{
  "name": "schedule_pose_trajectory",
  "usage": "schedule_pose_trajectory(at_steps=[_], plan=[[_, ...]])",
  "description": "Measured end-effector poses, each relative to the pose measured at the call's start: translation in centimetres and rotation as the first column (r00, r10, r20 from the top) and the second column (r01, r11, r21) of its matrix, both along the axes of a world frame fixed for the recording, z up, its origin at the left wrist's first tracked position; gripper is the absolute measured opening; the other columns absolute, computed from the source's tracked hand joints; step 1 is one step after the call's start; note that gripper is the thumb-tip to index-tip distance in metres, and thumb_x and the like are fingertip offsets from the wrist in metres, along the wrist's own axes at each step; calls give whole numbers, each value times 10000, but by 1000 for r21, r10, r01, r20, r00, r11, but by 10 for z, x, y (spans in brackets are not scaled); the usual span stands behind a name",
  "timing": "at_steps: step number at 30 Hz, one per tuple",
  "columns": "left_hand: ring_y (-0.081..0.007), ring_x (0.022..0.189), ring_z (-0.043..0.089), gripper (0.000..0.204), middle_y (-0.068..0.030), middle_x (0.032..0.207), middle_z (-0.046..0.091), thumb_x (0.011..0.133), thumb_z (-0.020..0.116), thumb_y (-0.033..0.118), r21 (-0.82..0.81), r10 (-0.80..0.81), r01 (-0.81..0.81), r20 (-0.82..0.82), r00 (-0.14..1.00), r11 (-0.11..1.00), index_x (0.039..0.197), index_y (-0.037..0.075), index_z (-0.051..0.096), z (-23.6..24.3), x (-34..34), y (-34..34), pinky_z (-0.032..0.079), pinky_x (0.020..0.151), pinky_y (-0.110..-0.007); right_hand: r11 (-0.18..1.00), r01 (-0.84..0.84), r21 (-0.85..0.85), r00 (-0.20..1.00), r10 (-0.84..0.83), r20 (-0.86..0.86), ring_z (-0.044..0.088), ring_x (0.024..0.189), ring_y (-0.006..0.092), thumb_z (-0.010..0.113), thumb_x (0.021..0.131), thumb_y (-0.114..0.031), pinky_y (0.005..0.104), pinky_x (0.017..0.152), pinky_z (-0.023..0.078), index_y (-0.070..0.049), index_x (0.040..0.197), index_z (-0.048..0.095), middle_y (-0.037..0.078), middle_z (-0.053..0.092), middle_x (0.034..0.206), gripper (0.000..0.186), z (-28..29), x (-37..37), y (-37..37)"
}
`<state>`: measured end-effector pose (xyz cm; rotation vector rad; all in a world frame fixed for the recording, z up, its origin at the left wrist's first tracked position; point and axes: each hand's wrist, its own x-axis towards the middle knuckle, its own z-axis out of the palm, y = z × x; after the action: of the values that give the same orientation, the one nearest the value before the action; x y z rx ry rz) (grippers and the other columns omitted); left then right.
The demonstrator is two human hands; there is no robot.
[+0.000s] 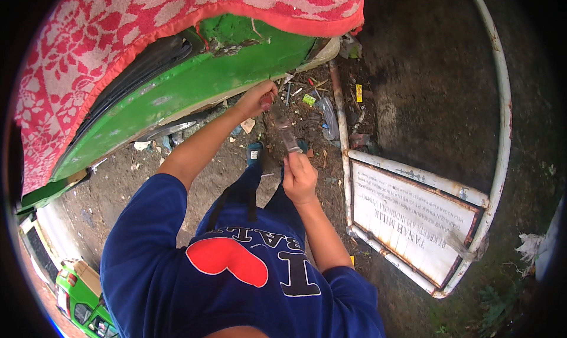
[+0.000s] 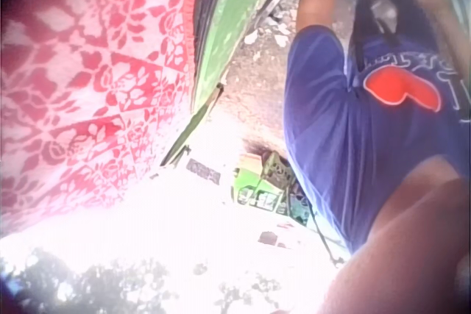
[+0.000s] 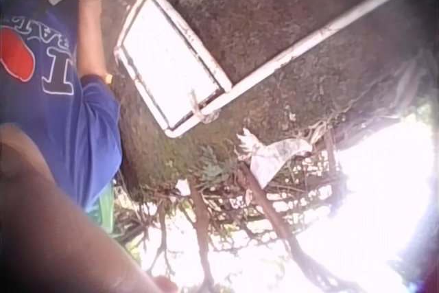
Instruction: The person uses a hammer and a red-handled tool to repeatedly strike and pry at a green vehicle panel edge under a patterned cloth. The person adjusts the tool and hammer positions while working on the same area throughout the clip.
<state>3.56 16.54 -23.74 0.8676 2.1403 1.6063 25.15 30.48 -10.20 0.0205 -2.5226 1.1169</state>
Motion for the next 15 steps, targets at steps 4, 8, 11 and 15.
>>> schedule_pose_trajectory(at_steps=[4, 8, 11, 15], plan=[[-165, 779, 543, 322, -50, 877, 522, 719, 637, -87, -79, -2, -5, -86, 996, 997, 974, 68, 516, -6, 12, -5, 446, 698, -292, 999, 16, 52, 986, -24, 163, 545, 596, 268, 639, 895, -1, 341, 615, 482, -56, 1382, 559, 105, 574, 727, 496, -8, -5, -1], [-197, 759, 544, 351, -56, 873, 520, 690, 636, -90, -65, 10, -20, -152, 988, 998, 975, 69, 506, 18, 12, -8, 458, 680, -316, 994, 54, -93, 996, -47, 75, 553, 627, 177, 605, 914, 31, 289, 625, 478, 22, 1365, 553, 119, 637, 789, 454, 0, -8, 8], [-184, 752, 534, 381, -53, 867, 503, 664, 621, -85, -46, 14, -18, -94, 996, 999, 989, 78, 507, 14, 17, -9, 452, 671, -301, 990, 76, -120, 987, -57, 152, 542, 619, 116, 585, 929, 30, 256, 589, 460, 40, 1374, 540, 93, 658, 796, 448, 7, 0, 10], [-165, 753, 518, 396, -45, 863, 492, 650, 601, -84, -20, 44, -47, -135, 990, 999, 1000, 78, 510, 17, 15, -6, 443, 670, -281, 989, 93, -115, 987, -76, 145, 516, 600, 93, 581, 939, 12, 250, 563, 443, 28, 1387, 531, 79, 657, 794, 451, 0, 3, 11]])
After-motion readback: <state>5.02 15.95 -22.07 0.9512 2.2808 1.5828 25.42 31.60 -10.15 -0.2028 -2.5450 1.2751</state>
